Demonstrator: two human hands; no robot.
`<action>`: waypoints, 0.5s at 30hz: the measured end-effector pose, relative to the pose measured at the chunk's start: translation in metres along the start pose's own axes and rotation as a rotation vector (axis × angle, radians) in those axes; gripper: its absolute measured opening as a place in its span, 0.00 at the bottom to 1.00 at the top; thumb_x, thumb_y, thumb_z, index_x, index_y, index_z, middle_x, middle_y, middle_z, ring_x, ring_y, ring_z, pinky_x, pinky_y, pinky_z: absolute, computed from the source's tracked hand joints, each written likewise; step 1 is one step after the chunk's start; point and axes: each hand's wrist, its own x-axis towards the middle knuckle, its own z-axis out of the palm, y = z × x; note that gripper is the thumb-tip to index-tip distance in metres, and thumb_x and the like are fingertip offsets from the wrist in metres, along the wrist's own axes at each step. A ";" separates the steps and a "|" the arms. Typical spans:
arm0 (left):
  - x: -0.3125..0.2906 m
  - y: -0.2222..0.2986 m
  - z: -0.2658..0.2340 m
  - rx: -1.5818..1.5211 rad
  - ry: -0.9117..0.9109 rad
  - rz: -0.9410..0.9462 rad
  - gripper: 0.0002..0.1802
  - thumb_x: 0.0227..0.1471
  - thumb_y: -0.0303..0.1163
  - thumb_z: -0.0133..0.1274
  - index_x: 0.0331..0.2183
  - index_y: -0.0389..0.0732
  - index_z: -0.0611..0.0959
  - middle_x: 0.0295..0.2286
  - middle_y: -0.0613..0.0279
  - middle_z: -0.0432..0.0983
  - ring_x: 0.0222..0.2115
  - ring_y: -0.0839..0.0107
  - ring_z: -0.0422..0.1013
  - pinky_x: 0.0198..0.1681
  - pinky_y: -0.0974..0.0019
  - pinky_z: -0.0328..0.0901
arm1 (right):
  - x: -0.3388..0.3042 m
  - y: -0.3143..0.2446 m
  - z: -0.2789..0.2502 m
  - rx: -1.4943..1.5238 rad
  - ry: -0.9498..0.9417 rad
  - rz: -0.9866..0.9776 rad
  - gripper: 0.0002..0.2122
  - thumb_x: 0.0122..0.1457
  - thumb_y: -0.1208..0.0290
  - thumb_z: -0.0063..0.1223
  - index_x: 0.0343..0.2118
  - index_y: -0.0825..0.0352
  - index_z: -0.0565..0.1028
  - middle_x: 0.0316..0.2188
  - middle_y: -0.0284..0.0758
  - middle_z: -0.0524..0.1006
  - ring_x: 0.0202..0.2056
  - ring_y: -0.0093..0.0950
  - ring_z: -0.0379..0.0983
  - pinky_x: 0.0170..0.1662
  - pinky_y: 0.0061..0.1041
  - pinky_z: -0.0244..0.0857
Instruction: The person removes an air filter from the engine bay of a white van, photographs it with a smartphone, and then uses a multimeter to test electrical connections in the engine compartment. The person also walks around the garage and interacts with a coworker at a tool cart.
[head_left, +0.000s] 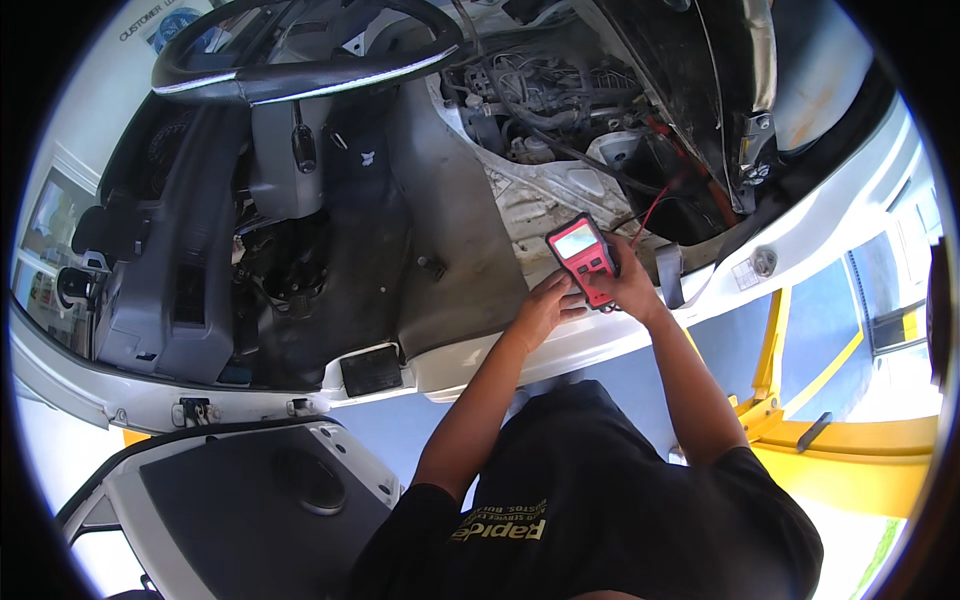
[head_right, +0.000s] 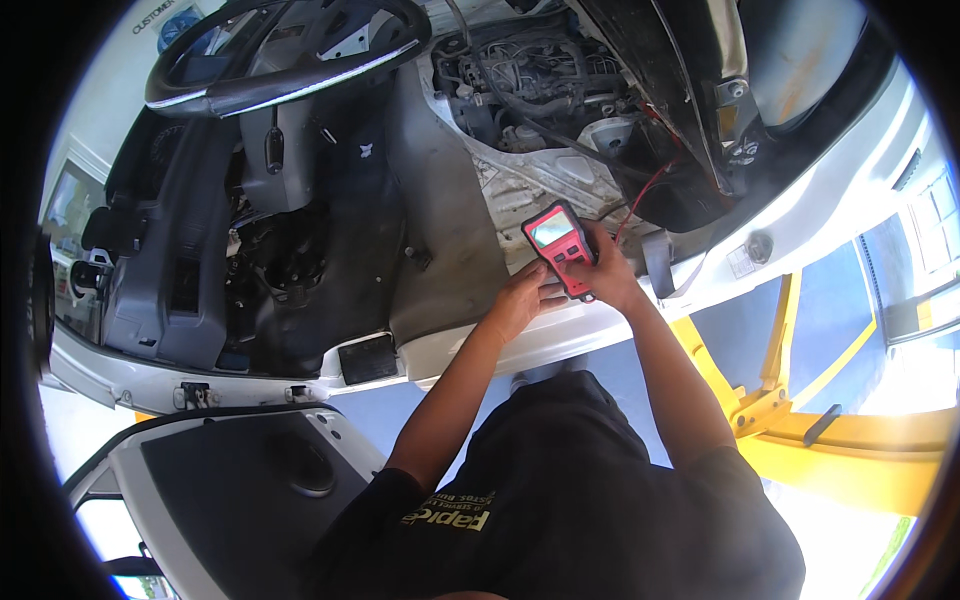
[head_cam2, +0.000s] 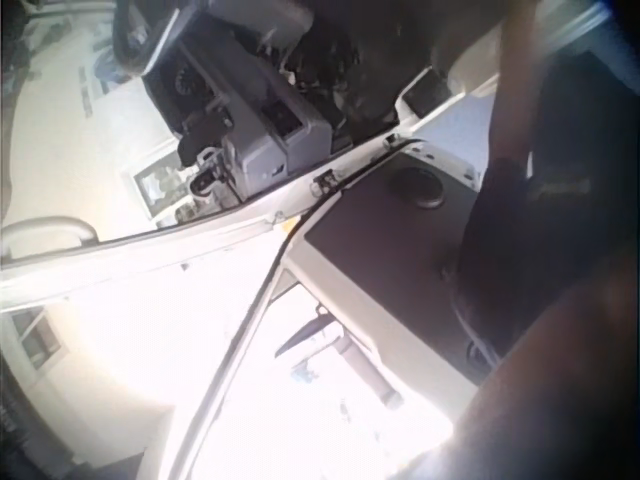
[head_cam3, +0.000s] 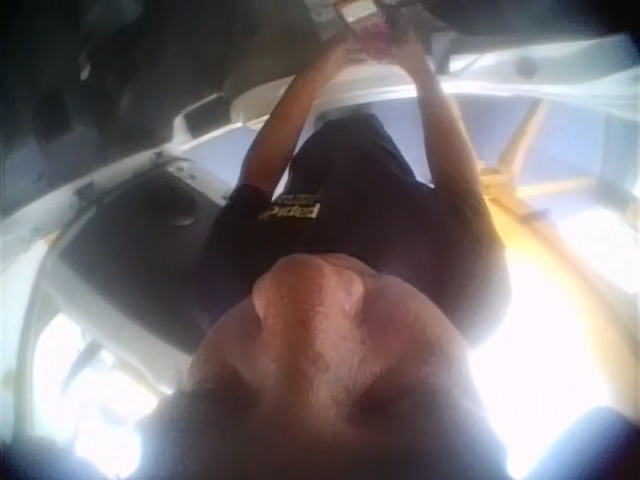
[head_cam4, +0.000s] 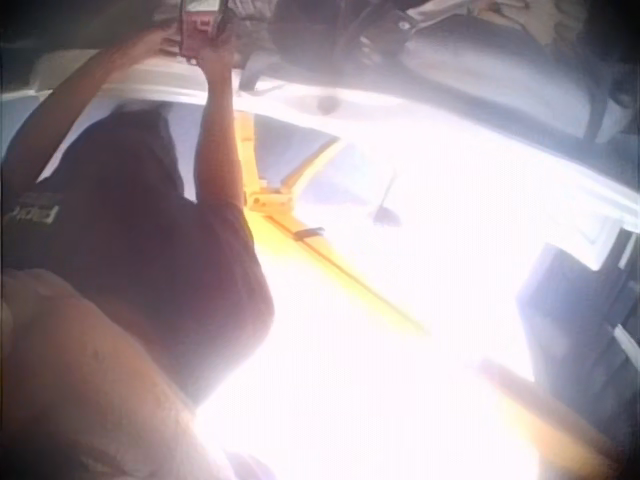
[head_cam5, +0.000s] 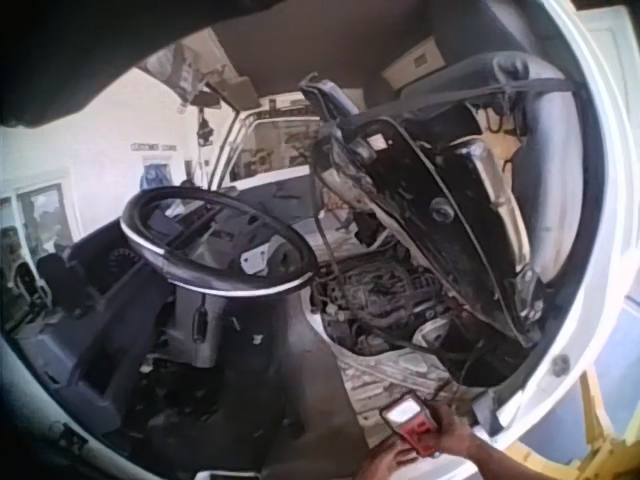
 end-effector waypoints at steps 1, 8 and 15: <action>0.007 0.002 -0.004 -0.048 -0.014 -0.032 0.28 0.67 0.43 0.50 0.63 0.45 0.69 0.58 0.59 0.71 0.57 0.60 0.70 0.59 0.48 0.64 | 0.003 -0.004 0.007 -0.076 0.062 -0.007 0.37 0.52 0.66 0.69 0.64 0.70 0.62 0.52 0.47 0.77 0.52 0.36 0.75 0.56 0.33 0.68; 0.023 0.005 -0.034 -0.278 -0.080 0.079 0.19 0.66 0.36 0.50 0.57 0.50 0.72 0.54 0.62 0.74 0.53 0.59 0.73 0.60 0.42 0.68 | 0.020 -0.016 0.023 -0.368 0.131 -0.079 0.34 0.56 0.62 0.64 0.64 0.69 0.64 0.50 0.51 0.74 0.50 0.49 0.75 0.54 0.41 0.68; 0.020 0.008 -0.037 -0.398 -0.117 0.104 0.20 0.56 0.32 0.49 0.51 0.43 0.77 0.53 0.61 0.74 0.57 0.60 0.69 0.66 0.36 0.57 | 0.018 -0.011 0.031 -0.411 0.010 -0.121 0.29 0.59 0.62 0.63 0.61 0.68 0.68 0.55 0.53 0.74 0.56 0.52 0.71 0.58 0.44 0.66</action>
